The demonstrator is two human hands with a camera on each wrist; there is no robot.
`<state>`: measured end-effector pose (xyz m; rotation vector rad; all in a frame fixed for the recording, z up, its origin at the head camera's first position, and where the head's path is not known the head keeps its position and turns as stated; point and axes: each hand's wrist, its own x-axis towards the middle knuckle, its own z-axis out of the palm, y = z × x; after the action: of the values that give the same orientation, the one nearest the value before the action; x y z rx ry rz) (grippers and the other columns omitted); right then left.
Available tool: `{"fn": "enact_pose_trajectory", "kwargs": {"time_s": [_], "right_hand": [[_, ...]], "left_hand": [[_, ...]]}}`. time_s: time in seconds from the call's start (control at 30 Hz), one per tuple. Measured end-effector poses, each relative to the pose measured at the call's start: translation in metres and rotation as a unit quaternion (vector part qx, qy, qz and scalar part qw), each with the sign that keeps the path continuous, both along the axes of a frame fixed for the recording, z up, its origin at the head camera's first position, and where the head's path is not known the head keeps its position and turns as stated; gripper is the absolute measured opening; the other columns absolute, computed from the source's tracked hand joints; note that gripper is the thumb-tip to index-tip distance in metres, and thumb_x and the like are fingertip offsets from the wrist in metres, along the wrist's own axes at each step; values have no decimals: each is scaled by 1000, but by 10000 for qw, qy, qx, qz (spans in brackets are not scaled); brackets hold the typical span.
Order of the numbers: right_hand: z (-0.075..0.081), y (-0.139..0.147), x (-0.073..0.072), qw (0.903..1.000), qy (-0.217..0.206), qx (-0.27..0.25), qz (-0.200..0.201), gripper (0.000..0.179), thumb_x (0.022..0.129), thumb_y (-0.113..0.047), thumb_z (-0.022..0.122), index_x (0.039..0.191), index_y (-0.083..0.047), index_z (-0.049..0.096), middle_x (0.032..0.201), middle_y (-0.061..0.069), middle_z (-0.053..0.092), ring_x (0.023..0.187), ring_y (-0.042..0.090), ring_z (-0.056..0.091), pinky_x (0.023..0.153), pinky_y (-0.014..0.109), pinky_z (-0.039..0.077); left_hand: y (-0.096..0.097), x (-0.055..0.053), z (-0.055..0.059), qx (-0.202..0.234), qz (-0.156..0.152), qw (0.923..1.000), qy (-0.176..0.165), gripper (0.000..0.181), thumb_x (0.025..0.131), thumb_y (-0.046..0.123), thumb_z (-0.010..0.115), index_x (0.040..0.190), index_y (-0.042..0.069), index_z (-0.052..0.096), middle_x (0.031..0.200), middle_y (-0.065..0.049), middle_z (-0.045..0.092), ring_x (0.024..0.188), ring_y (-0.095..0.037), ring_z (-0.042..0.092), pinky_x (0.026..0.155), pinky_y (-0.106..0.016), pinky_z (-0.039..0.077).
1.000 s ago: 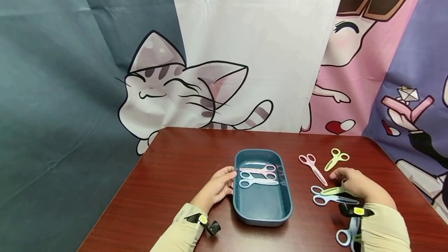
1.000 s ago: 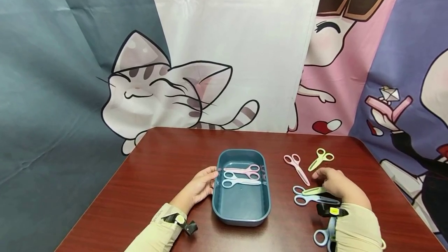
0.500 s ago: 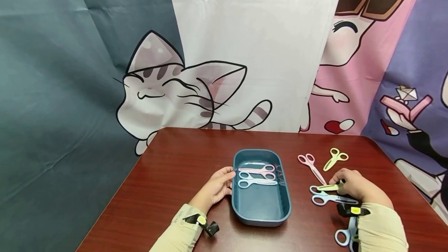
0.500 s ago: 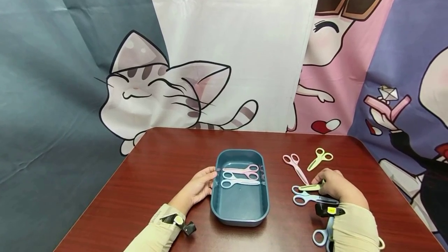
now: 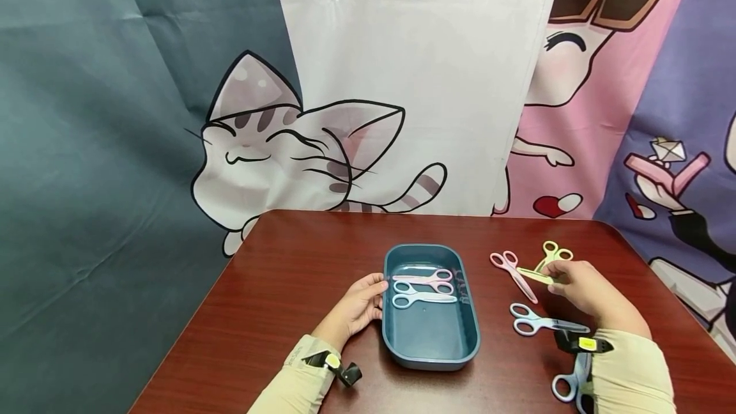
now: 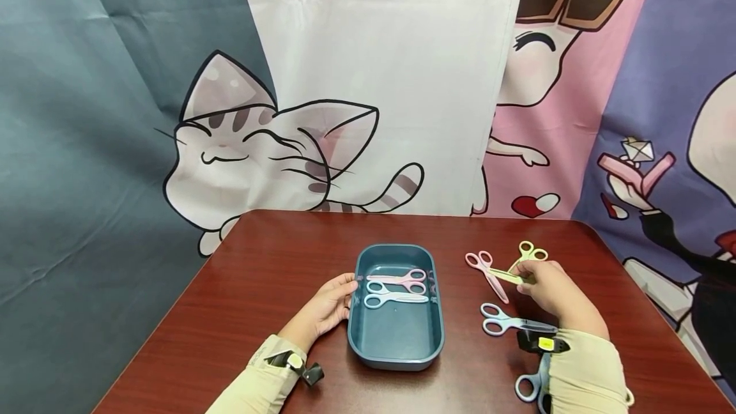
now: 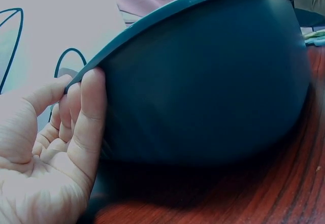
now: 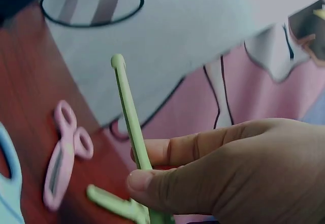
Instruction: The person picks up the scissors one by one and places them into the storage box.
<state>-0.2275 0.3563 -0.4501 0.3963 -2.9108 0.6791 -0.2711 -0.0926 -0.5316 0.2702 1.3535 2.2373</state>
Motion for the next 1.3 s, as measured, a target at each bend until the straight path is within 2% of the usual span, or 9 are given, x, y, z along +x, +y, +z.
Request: {"fn": "enact_pose_trajectory", "kwargs": {"time_s": [0.13, 0.27, 0.37, 0.47, 0.7, 0.9, 1.07, 1.3], "right_hand": [[13, -22, -1, 9998, 96, 81, 181, 20, 79, 4, 77, 94, -7, 71, 84, -1, 67, 77, 16, 58, 68, 37, 49], [24, -47, -1, 9983, 376, 292, 337, 21, 78, 3, 79, 95, -8, 72, 87, 2, 68, 79, 21, 61, 71, 44, 52], [29, -67, -1, 9956, 615, 446, 551, 23, 77, 2, 81, 96, -9, 73, 88, 3, 69, 80, 22, 61, 73, 47, 54], [32, -85, 0, 9930, 753, 515, 756, 24, 78, 0, 82, 97, -11, 72, 89, -1, 68, 81, 21, 60, 74, 47, 54], [32, -122, 4, 9878, 856, 798, 1024, 24, 79, -4, 83, 96, -18, 74, 87, -9, 66, 83, 17, 58, 76, 42, 51], [29, -145, 11, 9810, 1010, 1045, 1284, 26, 79, -7, 85, 101, -18, 76, 94, -6, 69, 85, 16, 59, 75, 38, 54], [26, -163, 15, 9776, 1103, 1195, 1339, 28, 79, -11, 86, 104, -17, 76, 96, -4, 69, 88, 17, 61, 79, 39, 57], [18, -181, 15, 9702, 1389, 1257, 1537, 26, 79, -13, 86, 103, -16, 75, 94, -3, 67, 86, 20, 61, 74, 39, 55]], "left_hand": [[0, 0, -2, 44, 41, 10000, -23, 4, 104, 8, 52, 106, 11, 51, 71, 4, 59, 52, -6, 54, 44, -19, 51], [0, 0, -3, 61, 53, 10000, -49, 6, 102, 11, 57, 106, 12, 51, 71, 3, 59, 52, -6, 54, 44, -20, 51], [0, -1, -2, 37, 59, 10000, -44, 4, 104, 9, 53, 104, 14, 52, 71, 3, 59, 52, -6, 54, 44, -20, 51], [0, -1, -1, 11, 50, 10000, -49, 10, 105, 7, 49, 101, 15, 53, 72, 4, 59, 52, -6, 54, 44, -20, 51], [1, 0, 0, -1, 66, 10000, -12, 9, 105, 8, 49, 102, 16, 52, 73, 3, 58, 52, -6, 55, 43, -20, 51], [3, 1, -1, 12, 60, 10000, -23, 5, 103, 10, 55, 105, 14, 52, 73, 4, 59, 53, -6, 54, 44, -20, 51], [2, 1, 0, -38, 88, 10000, -18, 5, 104, 8, 50, 106, 13, 52, 72, 4, 59, 53, -6, 54, 44, -20, 50], [0, 1, 1, -39, 38, 10000, -3, 7, 106, 8, 48, 105, 13, 51, 74, 2, 58, 53, -6, 55, 44, -20, 51]]}}
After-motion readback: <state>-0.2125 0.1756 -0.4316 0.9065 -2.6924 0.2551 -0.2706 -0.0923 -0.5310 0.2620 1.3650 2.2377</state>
